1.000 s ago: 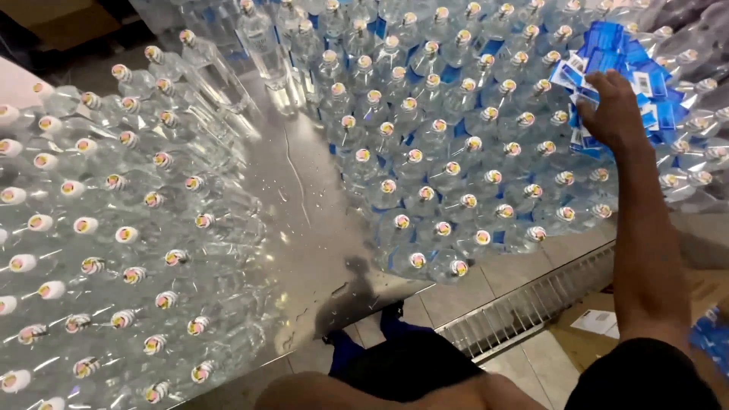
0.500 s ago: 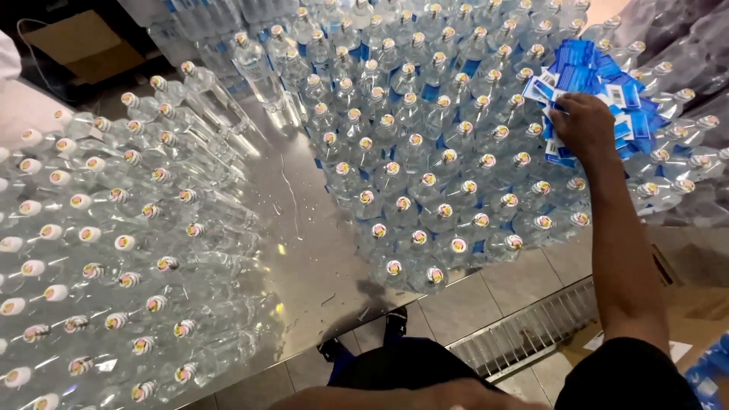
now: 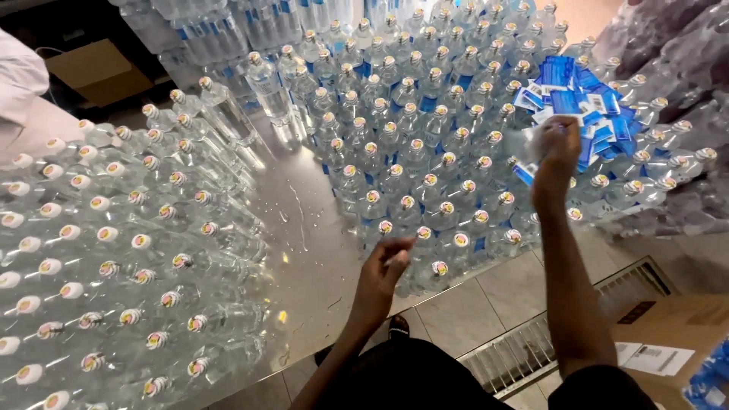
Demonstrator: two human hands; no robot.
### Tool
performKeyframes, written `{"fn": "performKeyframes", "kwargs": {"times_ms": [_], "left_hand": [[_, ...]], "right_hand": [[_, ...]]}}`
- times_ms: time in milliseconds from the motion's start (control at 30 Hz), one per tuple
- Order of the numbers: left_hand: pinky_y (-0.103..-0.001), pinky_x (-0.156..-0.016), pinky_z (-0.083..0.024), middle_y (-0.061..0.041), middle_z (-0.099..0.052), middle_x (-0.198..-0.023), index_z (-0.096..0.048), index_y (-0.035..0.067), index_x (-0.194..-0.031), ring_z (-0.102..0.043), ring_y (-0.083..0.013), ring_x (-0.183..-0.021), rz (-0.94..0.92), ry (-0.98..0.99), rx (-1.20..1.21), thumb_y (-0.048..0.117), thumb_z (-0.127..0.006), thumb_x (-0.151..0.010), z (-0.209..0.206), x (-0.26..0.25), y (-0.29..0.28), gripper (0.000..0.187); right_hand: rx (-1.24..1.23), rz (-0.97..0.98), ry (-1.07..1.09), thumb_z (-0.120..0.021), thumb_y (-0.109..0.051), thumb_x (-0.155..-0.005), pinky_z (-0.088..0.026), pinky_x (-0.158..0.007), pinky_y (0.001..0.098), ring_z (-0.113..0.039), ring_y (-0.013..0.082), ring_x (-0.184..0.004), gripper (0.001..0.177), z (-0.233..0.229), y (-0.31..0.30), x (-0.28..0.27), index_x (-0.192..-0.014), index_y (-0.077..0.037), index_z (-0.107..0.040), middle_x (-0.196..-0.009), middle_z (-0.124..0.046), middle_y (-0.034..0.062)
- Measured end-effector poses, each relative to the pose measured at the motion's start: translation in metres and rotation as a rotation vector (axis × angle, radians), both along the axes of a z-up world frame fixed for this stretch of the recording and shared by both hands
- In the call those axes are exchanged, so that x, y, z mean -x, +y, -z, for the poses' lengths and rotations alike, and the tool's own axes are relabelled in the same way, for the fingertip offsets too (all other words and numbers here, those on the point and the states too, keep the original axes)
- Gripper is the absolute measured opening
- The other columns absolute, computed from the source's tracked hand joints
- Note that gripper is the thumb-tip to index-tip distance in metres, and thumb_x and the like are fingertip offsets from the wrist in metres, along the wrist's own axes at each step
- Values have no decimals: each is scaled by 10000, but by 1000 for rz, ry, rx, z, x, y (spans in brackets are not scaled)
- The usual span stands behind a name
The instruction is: The person repeatedly picks up small plastic water bottles from a metal table, applies a blue and white label to each bottle, and places the labeled bottles back on the table. The task is performed one bottle at a time in a repetitive manner.
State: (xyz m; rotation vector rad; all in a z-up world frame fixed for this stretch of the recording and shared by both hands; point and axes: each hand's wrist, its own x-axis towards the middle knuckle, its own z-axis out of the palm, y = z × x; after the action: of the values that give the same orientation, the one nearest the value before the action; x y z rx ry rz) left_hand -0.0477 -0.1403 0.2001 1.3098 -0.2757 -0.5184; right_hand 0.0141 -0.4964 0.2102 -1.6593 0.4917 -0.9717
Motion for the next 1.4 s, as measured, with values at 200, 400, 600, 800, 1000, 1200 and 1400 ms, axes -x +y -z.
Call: {"fn": "performKeyframes", "kwargs": {"times_ms": [200, 400, 600, 800, 1000, 1200, 1400], "left_hand": [[-615, -1253, -363, -315, -350, -1667, -256, -7, -1673, -343, -527, -1568, -46, 28, 182, 354, -617, -1121, 47, -23, -6, 752], [-340, -826, -557, 6, -654, -926, -710, 109, -1009, -603, -104, -896, -344, 135, 15, 408, -704, -1108, 53, -32, 35, 315], [-249, -631, -521, 38, -559, -746, -628, 160, -869, -570, -85, -667, -307, 329, 358, 454, -580, -1136, 111, -40, 63, 400], [-258, -495, -344, 55, -438, -528, -473, 192, -647, -371, -93, -443, -376, 210, 268, 469, -365, -1207, 158, -30, 95, 634], [-288, -716, -548, -31, -671, -880, -742, 101, -1089, -678, -115, -813, -477, 156, 156, 802, -403, -1063, 143, -23, 140, 779], [-258, -771, -621, -183, -798, -1209, -536, 78, -1536, -773, -152, -960, -424, 192, 216, 109, -870, -909, 129, 9, 183, 711], [-421, -821, -653, -220, -771, -1338, -621, 101, -1505, -783, -329, -1047, -538, 493, 170, 152, -857, -829, 146, 19, 209, 718]], "right_hand": [[-30, -340, 35, -461, -235, -1019, -383, -888, 357, -447, 162, -940, 146, 51, 179, 25, -1081, -133, -545, -1000, -469, 39], [179, -295, 228, -571, -475, -1121, -465, -756, 474, -577, 336, -750, 374, 105, 259, 26, -1119, -101, -573, -818, -552, 215], [699, -310, -81, -702, -345, -995, -538, -545, 386, -677, 273, -563, 174, 182, 337, 46, -984, -184, -766, -698, -662, 44], [863, -532, -339, -694, -277, -1046, -474, -475, 361, -543, 258, -473, 393, 199, 327, 9, -690, -160, -578, -579, -491, 21], [628, -532, 87, -713, -401, -1105, -459, -445, 331, -579, 256, -419, 514, 133, 345, 11, -710, -112, -557, -478, -480, 51], [635, -945, 575, -598, -538, -1122, -545, -675, 562, -715, 478, -693, 445, 83, 376, -1, -986, -115, -625, -665, -658, 185], [730, -1297, 1011, -565, -632, -1045, -427, -636, 329, -582, 137, -647, 481, 67, 401, -89, -1189, -203, -728, -792, -719, 14]]}}
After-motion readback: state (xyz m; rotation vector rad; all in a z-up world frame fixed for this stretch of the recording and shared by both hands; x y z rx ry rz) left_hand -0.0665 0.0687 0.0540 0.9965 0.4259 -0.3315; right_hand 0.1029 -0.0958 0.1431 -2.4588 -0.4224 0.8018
